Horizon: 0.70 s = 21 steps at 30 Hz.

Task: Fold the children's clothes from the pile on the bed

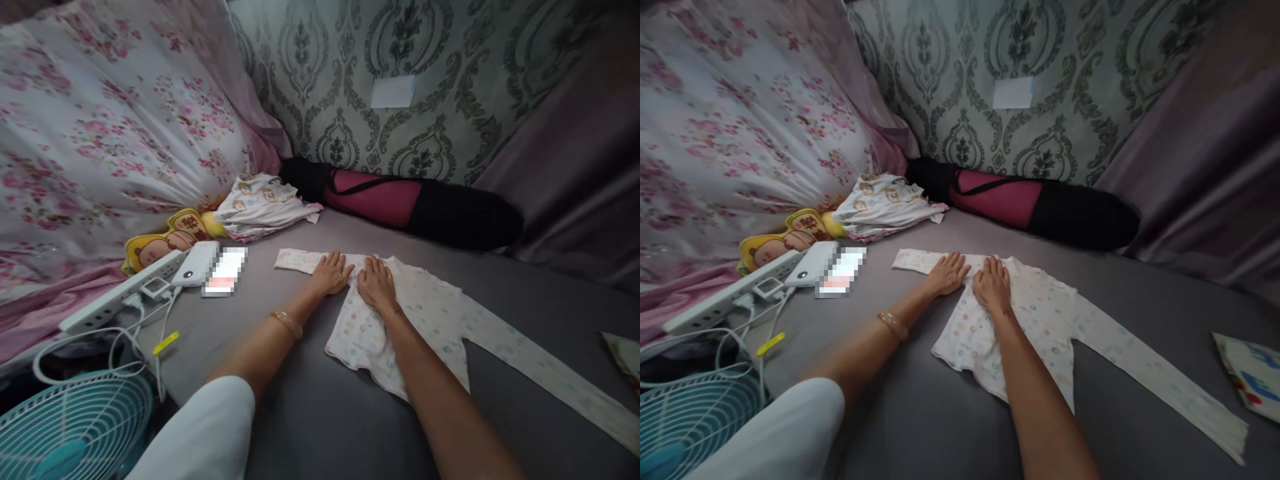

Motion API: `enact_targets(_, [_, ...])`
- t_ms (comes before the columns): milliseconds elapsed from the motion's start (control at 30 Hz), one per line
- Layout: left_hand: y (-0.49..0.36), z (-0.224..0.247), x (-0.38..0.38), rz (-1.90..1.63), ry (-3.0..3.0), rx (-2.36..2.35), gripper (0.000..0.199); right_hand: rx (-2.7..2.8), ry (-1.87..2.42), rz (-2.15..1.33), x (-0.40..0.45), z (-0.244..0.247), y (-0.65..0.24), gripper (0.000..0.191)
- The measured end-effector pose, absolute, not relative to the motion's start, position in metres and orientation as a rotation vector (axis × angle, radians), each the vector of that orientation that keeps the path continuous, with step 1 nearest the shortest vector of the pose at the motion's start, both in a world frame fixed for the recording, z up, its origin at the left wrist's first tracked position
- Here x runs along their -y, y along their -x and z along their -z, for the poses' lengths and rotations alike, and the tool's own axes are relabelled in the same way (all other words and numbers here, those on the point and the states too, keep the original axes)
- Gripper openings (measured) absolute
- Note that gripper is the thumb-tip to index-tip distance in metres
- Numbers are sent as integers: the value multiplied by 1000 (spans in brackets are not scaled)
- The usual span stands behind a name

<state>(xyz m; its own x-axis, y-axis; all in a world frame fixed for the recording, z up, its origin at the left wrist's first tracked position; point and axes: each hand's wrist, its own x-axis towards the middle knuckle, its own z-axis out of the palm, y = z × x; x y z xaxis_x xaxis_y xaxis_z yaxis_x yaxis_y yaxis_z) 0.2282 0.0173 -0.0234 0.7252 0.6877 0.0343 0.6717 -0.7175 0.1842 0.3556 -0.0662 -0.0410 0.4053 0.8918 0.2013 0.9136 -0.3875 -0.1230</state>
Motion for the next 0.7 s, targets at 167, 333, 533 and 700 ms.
enact_targets(167, [-201,24,-36,-78,-2752,-1239,63,1596,2456,134,66,39,-355,56])
enact_targets(333, [-171,21,-55,-61,-2699,-1389,65,1607,2447,107,66,38,-355,56])
enact_targets(533, [-141,20,-74,-22,-2656,-1473,63,1582,2454,87,66,37,-354,56])
enact_targets(700, [-139,21,-80,78,-2671,-1473,60,1546,2378,-24,69,33,-349,56])
